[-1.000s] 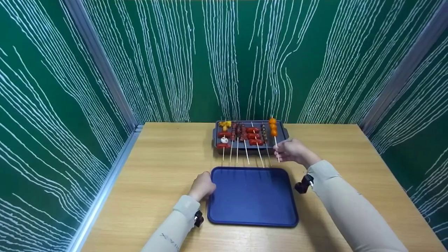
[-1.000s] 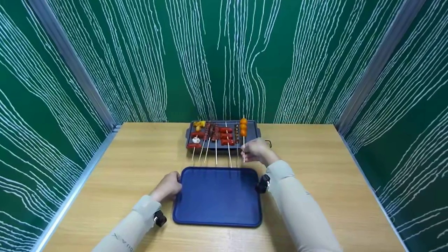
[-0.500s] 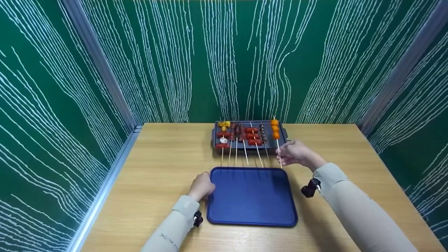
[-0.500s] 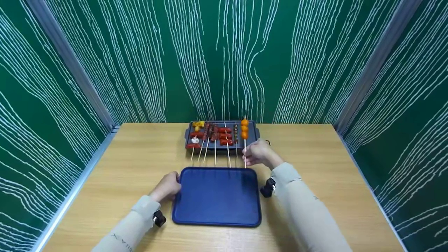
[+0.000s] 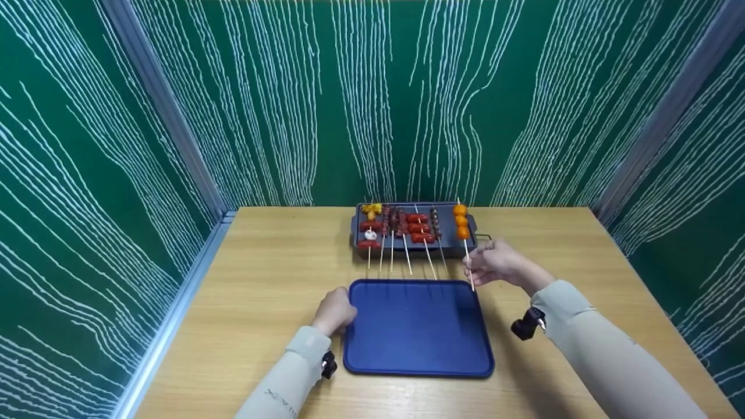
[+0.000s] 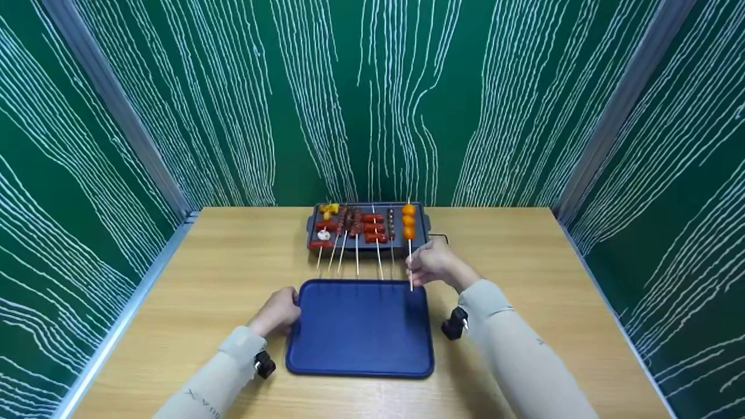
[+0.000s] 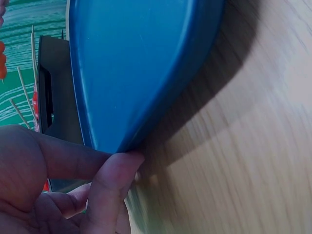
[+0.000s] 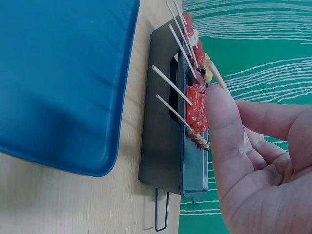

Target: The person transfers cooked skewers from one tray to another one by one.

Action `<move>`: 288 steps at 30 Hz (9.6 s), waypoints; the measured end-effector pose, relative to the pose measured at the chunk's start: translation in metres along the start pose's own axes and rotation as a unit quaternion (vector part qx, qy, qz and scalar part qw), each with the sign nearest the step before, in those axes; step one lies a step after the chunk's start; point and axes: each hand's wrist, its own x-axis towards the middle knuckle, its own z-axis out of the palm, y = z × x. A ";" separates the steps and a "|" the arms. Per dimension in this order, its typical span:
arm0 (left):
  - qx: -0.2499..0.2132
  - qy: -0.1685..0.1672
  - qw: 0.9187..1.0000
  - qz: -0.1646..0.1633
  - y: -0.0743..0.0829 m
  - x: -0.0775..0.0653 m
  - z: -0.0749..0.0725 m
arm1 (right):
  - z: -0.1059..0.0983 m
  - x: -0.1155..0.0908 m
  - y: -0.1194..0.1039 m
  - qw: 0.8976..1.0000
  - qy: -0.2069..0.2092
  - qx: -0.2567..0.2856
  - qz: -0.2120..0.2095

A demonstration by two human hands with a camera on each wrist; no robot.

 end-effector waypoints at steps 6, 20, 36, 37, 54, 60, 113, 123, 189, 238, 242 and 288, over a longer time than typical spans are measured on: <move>0.000 0.003 1.000 -0.003 0.001 -0.001 0.000 | 0.005 -0.006 0.003 1.000 -0.005 -0.010 -0.003; 0.007 0.005 1.000 -0.008 0.001 -0.001 0.001 | 0.014 -0.020 0.014 0.999 -0.024 -0.031 -0.013; -0.009 0.003 1.000 0.006 0.003 -0.005 0.000 | 0.015 -0.030 0.045 0.998 -0.020 -0.054 0.000; -0.010 0.002 1.000 0.006 0.003 -0.005 0.000 | 0.015 -0.031 0.047 0.998 -0.020 -0.054 0.001; 0.003 -0.007 1.000 -0.005 0.004 -0.006 0.000 | 0.026 -0.039 0.077 0.997 -0.034 -0.073 0.008; 0.007 -0.009 1.000 -0.013 0.007 -0.006 -0.001 | 0.029 -0.040 0.087 0.997 -0.035 -0.074 0.013; -0.003 0.001 1.000 0.001 0.003 -0.005 0.001 | 0.063 -0.043 0.106 0.986 0.018 -0.156 0.048; 0.006 0.009 1.000 0.010 0.003 -0.005 0.000 | 0.067 -0.040 0.101 0.980 0.040 -0.184 0.062; -0.007 -0.021 0.999 -0.035 0.009 -0.006 -0.002 | 0.020 0.034 -0.014 0.987 0.138 -0.075 -0.025; -0.028 -0.032 0.999 -0.004 -0.024 0.028 0.017 | 0.042 0.089 0.022 0.985 0.051 0.154 0.054; -0.038 -0.025 0.999 -0.007 -0.006 0.007 0.003 | 0.041 0.091 0.020 0.983 0.048 0.164 0.064; -0.014 -0.013 1.000 -0.025 0.003 -0.001 0.001 | 0.024 0.067 0.001 0.987 0.071 0.134 0.052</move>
